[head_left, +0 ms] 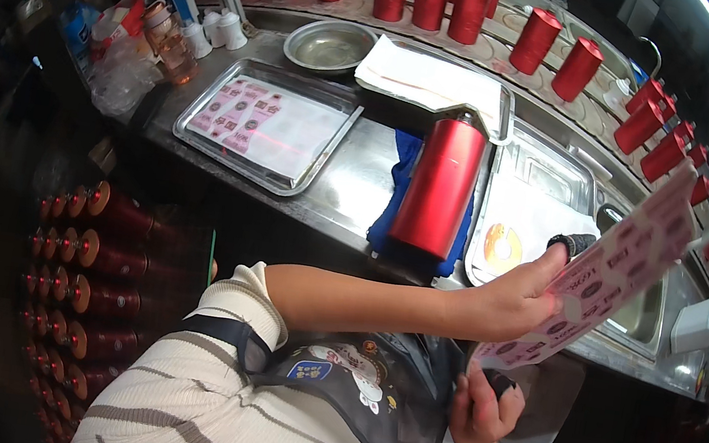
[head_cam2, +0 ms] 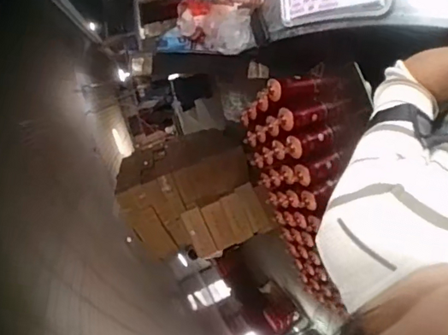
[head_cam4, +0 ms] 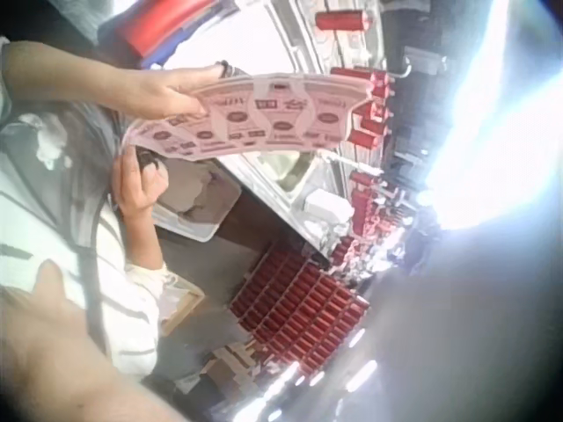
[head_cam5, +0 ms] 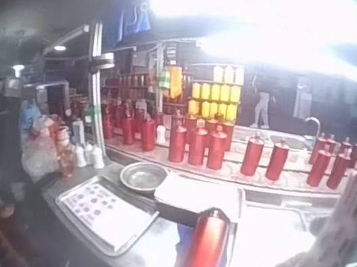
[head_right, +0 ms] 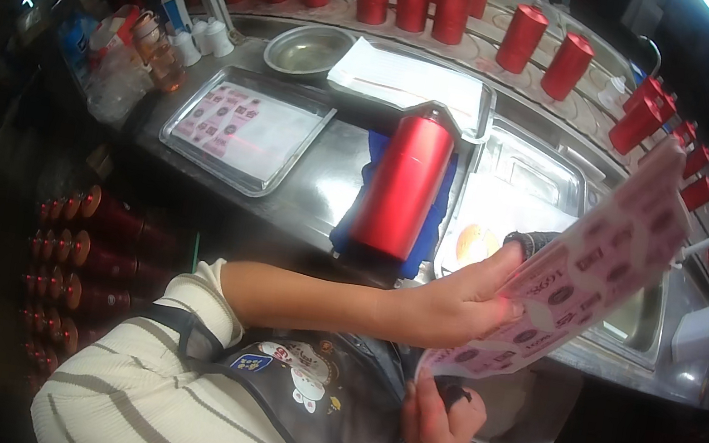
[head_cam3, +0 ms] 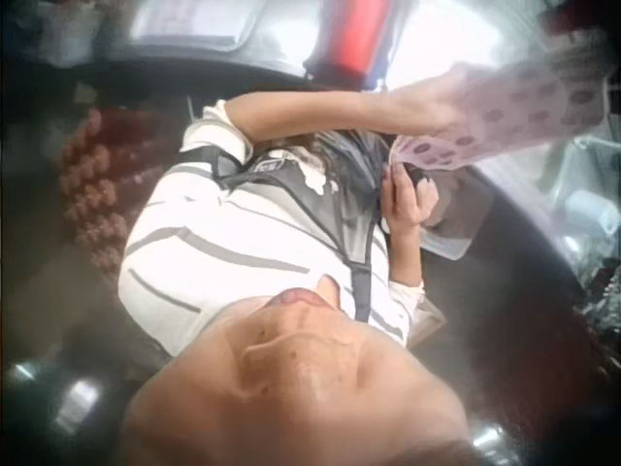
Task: The person applies circular labels to the necks and bodies of red cylindrical bottles. They peel labels from a sheet, align and smooth them onto the bottle surfaces, and rotate the bottles to ensure adhesion. The person handles multiple bottles and label sheets at a stainless steel workstation.
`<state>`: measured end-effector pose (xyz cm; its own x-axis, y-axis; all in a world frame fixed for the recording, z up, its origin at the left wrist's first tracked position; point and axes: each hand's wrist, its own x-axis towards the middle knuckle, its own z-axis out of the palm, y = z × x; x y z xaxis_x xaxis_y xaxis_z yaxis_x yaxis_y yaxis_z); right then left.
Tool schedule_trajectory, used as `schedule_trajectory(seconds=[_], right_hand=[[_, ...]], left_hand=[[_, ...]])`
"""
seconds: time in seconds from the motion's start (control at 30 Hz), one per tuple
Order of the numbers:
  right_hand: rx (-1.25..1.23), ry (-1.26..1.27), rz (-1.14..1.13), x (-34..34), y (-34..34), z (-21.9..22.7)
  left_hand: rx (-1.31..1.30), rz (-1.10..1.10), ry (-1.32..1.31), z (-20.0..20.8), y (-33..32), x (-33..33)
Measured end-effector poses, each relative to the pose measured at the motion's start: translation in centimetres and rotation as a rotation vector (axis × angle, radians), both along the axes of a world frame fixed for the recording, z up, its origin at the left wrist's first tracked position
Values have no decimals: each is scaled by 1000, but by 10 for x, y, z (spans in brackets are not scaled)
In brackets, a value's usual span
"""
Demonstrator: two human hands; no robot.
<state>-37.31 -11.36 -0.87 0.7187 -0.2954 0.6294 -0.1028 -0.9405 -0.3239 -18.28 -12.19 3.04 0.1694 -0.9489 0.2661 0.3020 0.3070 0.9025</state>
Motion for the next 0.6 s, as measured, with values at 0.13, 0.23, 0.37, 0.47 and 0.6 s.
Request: schedule_trajectory(seconds=[0.13,0.23,0.37,0.47,0.6], right_hand=[[39,32,-48,-4,-2,3],[389,-462,-409,-7,-16,-1],[798,-417,-366,-29,-72,-19],[1284,-296,-308,-11,-65,-15],[1335,-370,-261,0,-60,-19]], left_hand=[[-37,61,-180,-15,26,26],[62,16,-238,-11,44,43],[180,-49,-79,-14,56,54],[256,-72,-48,-31,61,55],[246,-33,-55,-30,66,57]])
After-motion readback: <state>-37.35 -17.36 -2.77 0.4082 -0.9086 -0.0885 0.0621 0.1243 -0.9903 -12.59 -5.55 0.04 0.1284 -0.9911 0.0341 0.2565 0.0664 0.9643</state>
